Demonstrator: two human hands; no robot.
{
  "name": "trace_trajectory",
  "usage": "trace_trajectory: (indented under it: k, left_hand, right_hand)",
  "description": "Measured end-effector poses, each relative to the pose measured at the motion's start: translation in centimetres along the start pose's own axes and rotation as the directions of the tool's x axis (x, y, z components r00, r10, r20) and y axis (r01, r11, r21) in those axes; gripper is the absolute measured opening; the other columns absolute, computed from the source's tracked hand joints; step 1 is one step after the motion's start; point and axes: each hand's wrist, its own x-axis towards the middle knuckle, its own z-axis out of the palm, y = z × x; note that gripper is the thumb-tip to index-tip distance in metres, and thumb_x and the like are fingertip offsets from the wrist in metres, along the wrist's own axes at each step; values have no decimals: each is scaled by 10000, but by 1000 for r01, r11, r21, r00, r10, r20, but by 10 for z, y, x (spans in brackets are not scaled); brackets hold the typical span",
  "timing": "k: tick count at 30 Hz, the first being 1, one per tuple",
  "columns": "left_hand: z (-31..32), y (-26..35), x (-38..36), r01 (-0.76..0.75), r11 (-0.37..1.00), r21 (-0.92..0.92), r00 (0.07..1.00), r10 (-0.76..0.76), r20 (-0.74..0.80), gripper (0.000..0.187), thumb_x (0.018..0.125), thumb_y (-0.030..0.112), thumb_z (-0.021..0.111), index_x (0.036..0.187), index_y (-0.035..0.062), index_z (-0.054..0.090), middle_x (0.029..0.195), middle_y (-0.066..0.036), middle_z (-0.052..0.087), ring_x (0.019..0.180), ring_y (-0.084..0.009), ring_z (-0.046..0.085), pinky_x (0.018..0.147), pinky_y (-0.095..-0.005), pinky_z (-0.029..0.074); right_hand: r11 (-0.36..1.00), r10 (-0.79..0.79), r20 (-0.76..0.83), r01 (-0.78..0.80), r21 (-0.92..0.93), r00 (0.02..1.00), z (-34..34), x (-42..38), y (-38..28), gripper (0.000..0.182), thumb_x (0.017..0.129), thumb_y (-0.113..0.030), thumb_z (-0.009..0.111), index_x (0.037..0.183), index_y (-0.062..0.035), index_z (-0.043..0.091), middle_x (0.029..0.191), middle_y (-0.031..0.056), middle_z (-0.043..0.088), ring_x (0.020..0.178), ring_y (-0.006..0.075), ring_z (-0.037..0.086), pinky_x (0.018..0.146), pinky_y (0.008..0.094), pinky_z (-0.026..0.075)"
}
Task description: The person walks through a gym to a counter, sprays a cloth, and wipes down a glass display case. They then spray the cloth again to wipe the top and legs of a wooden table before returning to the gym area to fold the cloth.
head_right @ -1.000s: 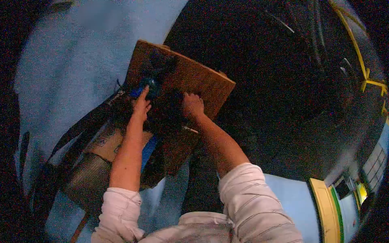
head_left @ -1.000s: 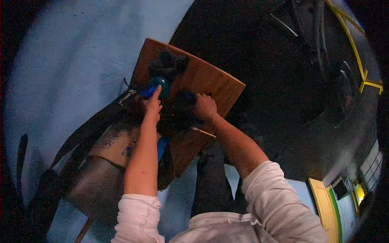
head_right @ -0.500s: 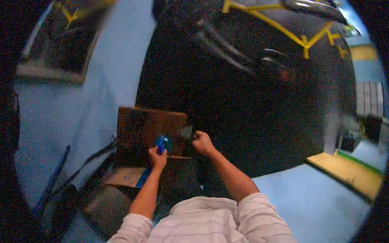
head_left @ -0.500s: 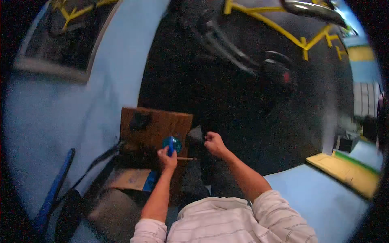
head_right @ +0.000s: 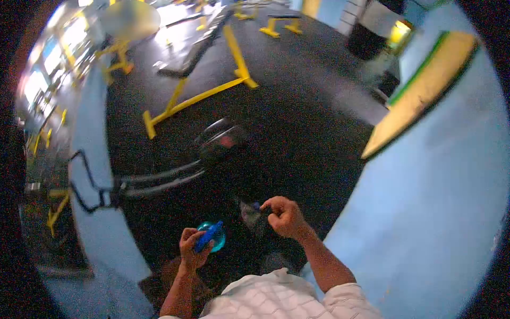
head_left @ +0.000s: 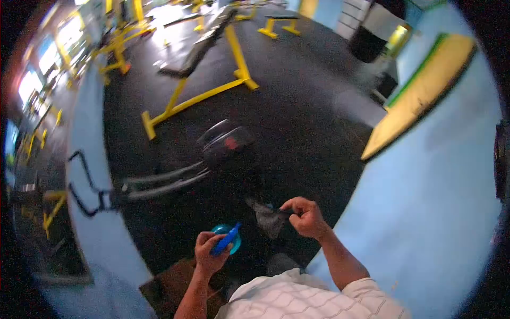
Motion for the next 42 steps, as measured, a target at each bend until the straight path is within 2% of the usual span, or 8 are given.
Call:
trace_trajectory:
  k: [9, 19, 20, 30, 36, 38, 40, 42]
  left_hand:
    - [250, 108, 155, 141, 767, -626, 854, 226, 469, 343, 630, 156, 747, 925, 12, 645, 1113, -171, 570, 1034, -303, 555, 902, -404, 432]
    - [452, 184, 307, 457, 808, -372, 18, 409, 912, 524, 619, 242, 762, 1075, 3, 662, 1341, -222, 445, 1281, -345, 401, 1055, -459, 332]
    - [478, 179, 332, 75, 834, -547, -32, 551, 834, 568, 614, 267, 772, 1113, 22, 660, 1316, -207, 460, 1221, -370, 454, 1062, -435, 345]
    - [657, 246, 512, -342, 663, -666, -100, 680, 727, 493, 650, 246, 748, 1067, -3, 663, 1214, -192, 552, 1125, -370, 513, 992, -468, 396]
    - [804, 300, 561, -428, 602, -674, -134, 695, 706, 420, 668, 275, 743, 987, 13, 666, 1073, -186, 600, 1044, -357, 557, 928, -450, 436]
    - [858, 316, 561, -448, 678, -582, -264, 522, 811, 413, 688, 304, 727, 974, 13, 664, 1036, -178, 599, 1014, -351, 569, 917, -446, 438]
    - [902, 333, 572, -418, 674, -609, -263, 552, 791, 410, 696, 313, 718, 970, 13, 663, 1015, -177, 600, 996, -354, 572, 899, -451, 445]
    - [947, 360, 591, -379, 667, -641, -274, 581, 766, 407, 704, 322, 710, 965, 14, 663, 995, -175, 601, 978, -358, 575, 881, -456, 452]
  right_hand:
    - [997, 83, -217, -81, 21, 973, -199, 6, 91, 128, 729, -39, 600, 789, -34, 487, 685, 81, 520, 606, 211, 537, 570, 356, 451]
    - [983, 60, -384, -122, -139, 921, -366, 54, 151, 111, 731, -29, 591, 840, -31, 573, 651, 55, 493, 561, 187, 494, 534, 336, 430]
    - [964, 83, -439, -184, -191, 895, -385, 60, 154, 108, 724, -20, 584, 831, -29, 575, 625, 47, 479, 547, 178, 482, 533, 328, 429]
    - [798, 258, -849, -597, -81, 461, -505, 95, 238, 100, 697, 47, 572, 773, -15, 552, 582, 57, 476, 486, 156, 462, 476, 308, 405]
    - [654, 270, -938, -674, 344, -217, -506, 132, 461, 182, 756, -144, 611, 779, -39, 464, 653, 83, 485, 610, 215, 485, 577, 353, 424]
    - [657, 197, -962, -703, 273, -190, -509, 144, 541, 322, 816, -284, 657, 796, -17, 478, 685, 78, 501, 651, 190, 501, 593, 372, 439]
    - [394, 851, -486, -370, 841, -198, -489, 100, 737, 399, 908, -391, 563, 1056, -20, 561, 942, 104, 619, 900, 235, 591, 823, 427, 475]
    - [418, 855, -496, -361, 833, -152, -531, 95, 786, 401, 909, -393, 561, 1060, -21, 560, 947, 104, 619, 904, 236, 591, 826, 427, 474]
